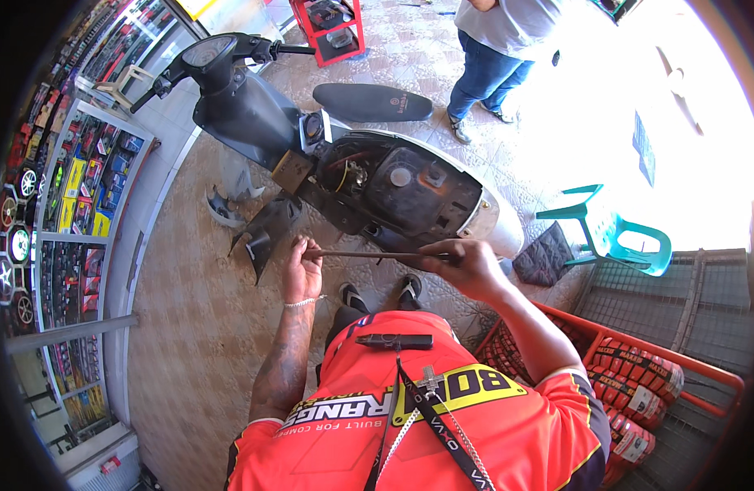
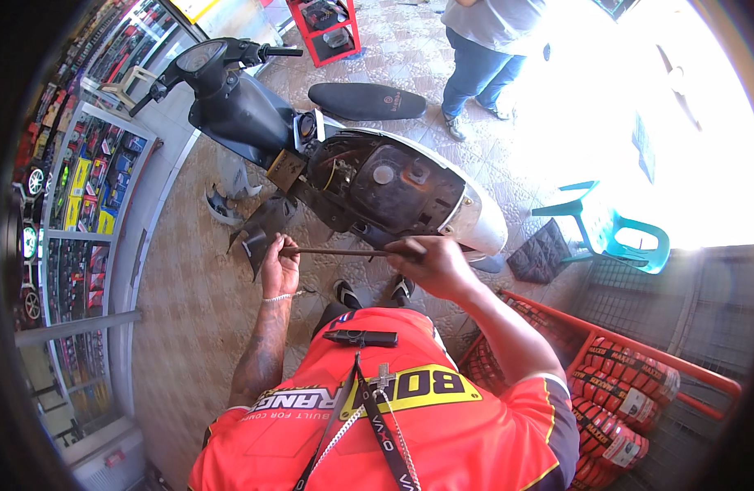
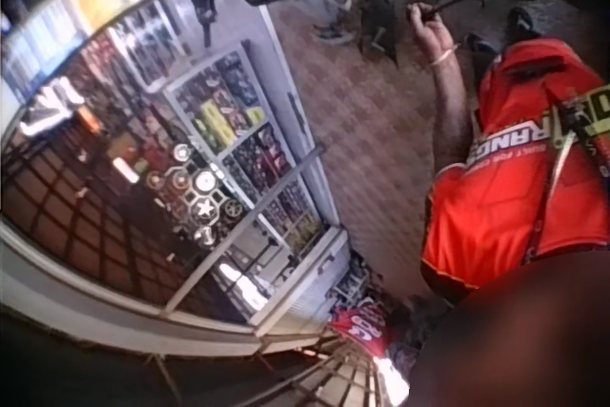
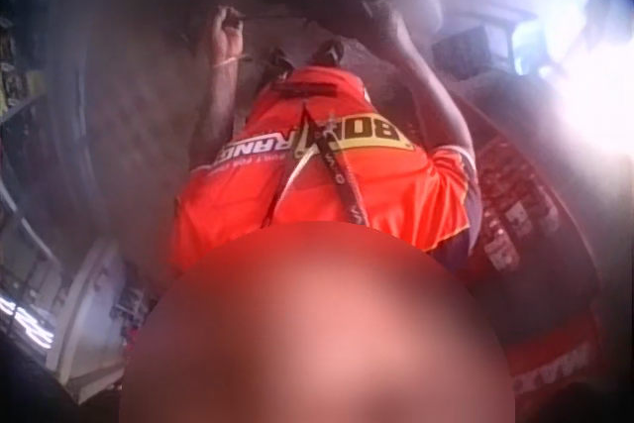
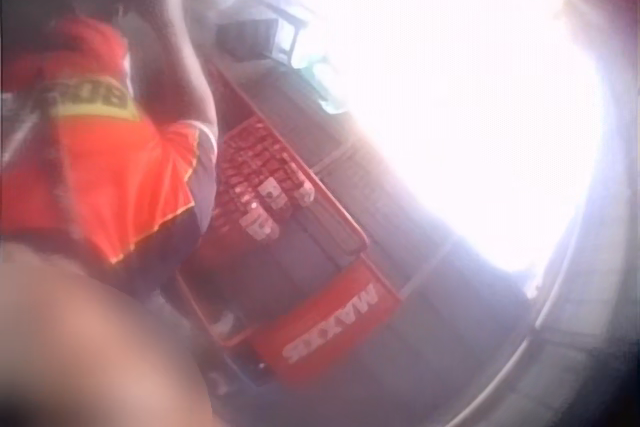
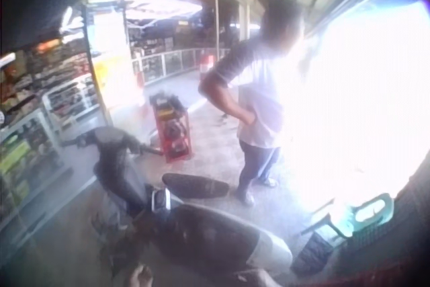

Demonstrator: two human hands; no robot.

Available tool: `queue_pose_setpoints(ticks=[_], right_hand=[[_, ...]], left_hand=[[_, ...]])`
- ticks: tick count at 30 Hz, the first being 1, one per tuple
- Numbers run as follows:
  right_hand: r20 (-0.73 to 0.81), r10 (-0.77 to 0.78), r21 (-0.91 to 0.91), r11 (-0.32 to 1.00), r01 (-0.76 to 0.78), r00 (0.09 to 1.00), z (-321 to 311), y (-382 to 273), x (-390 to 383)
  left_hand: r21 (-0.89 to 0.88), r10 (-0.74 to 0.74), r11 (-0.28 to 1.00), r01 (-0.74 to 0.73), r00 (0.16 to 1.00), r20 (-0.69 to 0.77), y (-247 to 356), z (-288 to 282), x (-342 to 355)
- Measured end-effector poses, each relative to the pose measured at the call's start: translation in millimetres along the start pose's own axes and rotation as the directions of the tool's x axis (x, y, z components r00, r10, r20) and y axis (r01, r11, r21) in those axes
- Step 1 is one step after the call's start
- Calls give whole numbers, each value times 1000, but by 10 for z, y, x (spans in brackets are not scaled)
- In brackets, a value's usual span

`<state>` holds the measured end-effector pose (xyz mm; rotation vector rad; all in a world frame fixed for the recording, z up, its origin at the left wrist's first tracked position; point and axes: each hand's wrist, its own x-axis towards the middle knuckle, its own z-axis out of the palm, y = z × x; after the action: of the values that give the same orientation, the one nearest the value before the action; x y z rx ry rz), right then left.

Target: The person works on a motorcycle's internal components using a wrench. They retrieve the tool from a wall rack, return to the motorcycle, and tighten parts within the exposed engine area while another person stands nearby.

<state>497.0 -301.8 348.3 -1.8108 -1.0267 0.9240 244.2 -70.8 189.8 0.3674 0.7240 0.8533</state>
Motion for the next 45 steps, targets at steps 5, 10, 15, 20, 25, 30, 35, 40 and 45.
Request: queue_pose_setpoints(ticks=[5,10,15,20,25,30,35,40,45], right_hand=[[-141,170,-16,985,-174,975,-679,229,-387],[-241,178,127,980,-151,954,-941,524,-571],[-286,243,220,958,-183,927,-1086,651,-665],[-292,270,245,949,-201,917,-1229,597,-682],[-314,240,70,971,-229,919,-1308,513,-506],[-374,346,192,936,-294,860,-1122,509,-77],[-292,645,562,714,-419,706,-626,560,594],[-340,576,307,815,-491,743,-442,435,1194],[-361,521,28,835,-549,773,-728,353,1640]], left_hand=[[125,-134,985,121,986,97,-276,457,49],[155,-253,963,222,943,218,-604,869,147],[209,-330,937,280,903,273,-751,1132,303],[304,-445,886,350,827,344,-826,1265,493],[335,-501,857,392,786,362,-884,1310,785],[316,-556,829,462,746,368,-782,1264,1351],[344,-613,785,515,726,313,-650,1031,2140],[366,-650,748,553,722,238,-605,730,2746],[404,-710,698,591,644,286,-790,615,3020]])
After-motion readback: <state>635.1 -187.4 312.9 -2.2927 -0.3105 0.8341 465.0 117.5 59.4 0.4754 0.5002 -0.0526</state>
